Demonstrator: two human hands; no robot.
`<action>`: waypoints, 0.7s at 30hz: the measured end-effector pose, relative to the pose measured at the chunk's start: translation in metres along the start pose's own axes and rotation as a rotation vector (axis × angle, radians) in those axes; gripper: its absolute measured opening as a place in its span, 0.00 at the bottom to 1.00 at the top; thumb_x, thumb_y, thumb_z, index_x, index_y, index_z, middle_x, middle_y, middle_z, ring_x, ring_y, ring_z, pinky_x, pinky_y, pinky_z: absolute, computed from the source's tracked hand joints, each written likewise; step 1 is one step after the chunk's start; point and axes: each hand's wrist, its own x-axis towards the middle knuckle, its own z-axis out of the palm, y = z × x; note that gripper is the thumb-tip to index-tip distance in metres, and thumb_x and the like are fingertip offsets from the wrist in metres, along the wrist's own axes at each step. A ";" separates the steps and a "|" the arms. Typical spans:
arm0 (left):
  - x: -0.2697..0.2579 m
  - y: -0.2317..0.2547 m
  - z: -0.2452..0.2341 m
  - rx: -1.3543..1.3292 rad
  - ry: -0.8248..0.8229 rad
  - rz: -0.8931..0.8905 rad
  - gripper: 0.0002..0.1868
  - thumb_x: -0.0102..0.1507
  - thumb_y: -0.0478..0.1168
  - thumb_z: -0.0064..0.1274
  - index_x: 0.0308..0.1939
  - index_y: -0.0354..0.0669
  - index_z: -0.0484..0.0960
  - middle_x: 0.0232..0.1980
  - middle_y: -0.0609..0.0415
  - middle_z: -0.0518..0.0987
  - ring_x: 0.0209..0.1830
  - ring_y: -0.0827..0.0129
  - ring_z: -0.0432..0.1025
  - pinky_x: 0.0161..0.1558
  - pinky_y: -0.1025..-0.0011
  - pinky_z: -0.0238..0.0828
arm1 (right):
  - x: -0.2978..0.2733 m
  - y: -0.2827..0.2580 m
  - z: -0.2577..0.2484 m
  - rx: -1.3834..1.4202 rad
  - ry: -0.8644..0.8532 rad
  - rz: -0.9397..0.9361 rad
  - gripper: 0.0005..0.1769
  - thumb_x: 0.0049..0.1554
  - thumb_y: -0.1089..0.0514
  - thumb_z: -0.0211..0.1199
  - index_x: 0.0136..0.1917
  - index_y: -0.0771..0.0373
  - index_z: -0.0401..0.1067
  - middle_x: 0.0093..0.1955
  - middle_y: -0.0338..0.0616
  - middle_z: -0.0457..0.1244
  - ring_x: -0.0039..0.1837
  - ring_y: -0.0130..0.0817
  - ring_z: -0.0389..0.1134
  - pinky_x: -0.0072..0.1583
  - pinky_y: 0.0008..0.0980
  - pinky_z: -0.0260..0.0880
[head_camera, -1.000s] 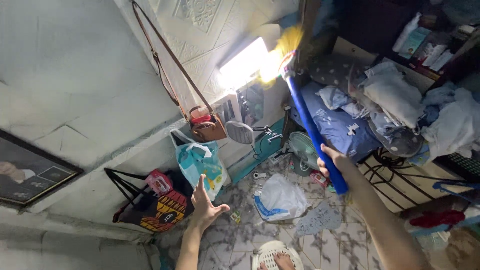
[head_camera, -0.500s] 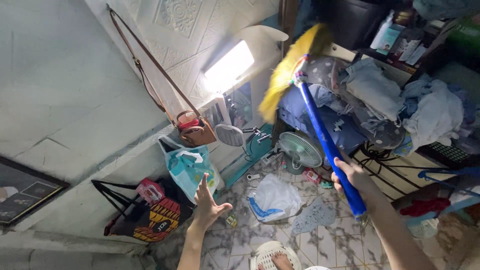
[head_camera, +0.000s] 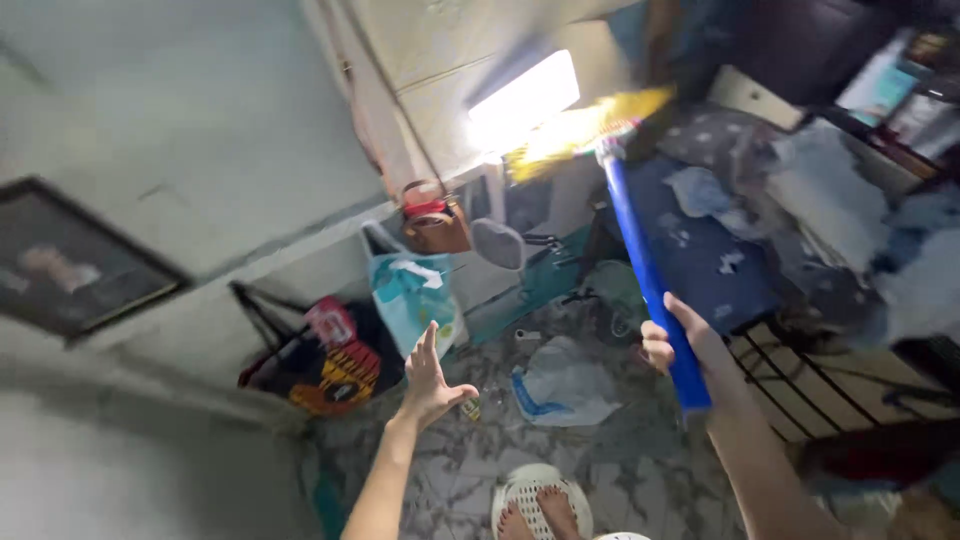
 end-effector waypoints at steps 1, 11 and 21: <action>0.000 -0.005 -0.003 0.002 0.016 -0.021 0.81 0.40 0.78 0.64 0.82 0.53 0.32 0.78 0.38 0.52 0.78 0.40 0.49 0.72 0.40 0.42 | -0.005 0.010 0.003 -0.013 -0.015 0.018 0.16 0.65 0.38 0.47 0.49 0.51 0.59 0.28 0.33 0.55 0.26 0.21 0.54 0.28 0.22 0.53; -0.001 -0.033 -0.031 0.108 0.136 -0.029 0.79 0.42 0.76 0.62 0.84 0.48 0.33 0.83 0.35 0.49 0.81 0.39 0.46 0.72 0.37 0.38 | -0.093 -0.006 -0.037 -0.454 -0.158 -0.006 0.24 0.68 0.43 0.50 0.70 0.58 0.61 0.31 0.42 0.57 0.28 0.33 0.59 0.28 0.34 0.59; -0.015 -0.031 -0.033 0.130 0.218 0.034 0.81 0.43 0.78 0.58 0.82 0.40 0.29 0.84 0.32 0.42 0.83 0.37 0.42 0.74 0.35 0.40 | -0.116 -0.099 -0.068 -1.334 -0.624 -0.272 0.40 0.61 0.61 0.56 0.84 0.51 0.50 0.53 0.58 0.56 0.55 0.44 0.56 0.52 0.42 0.59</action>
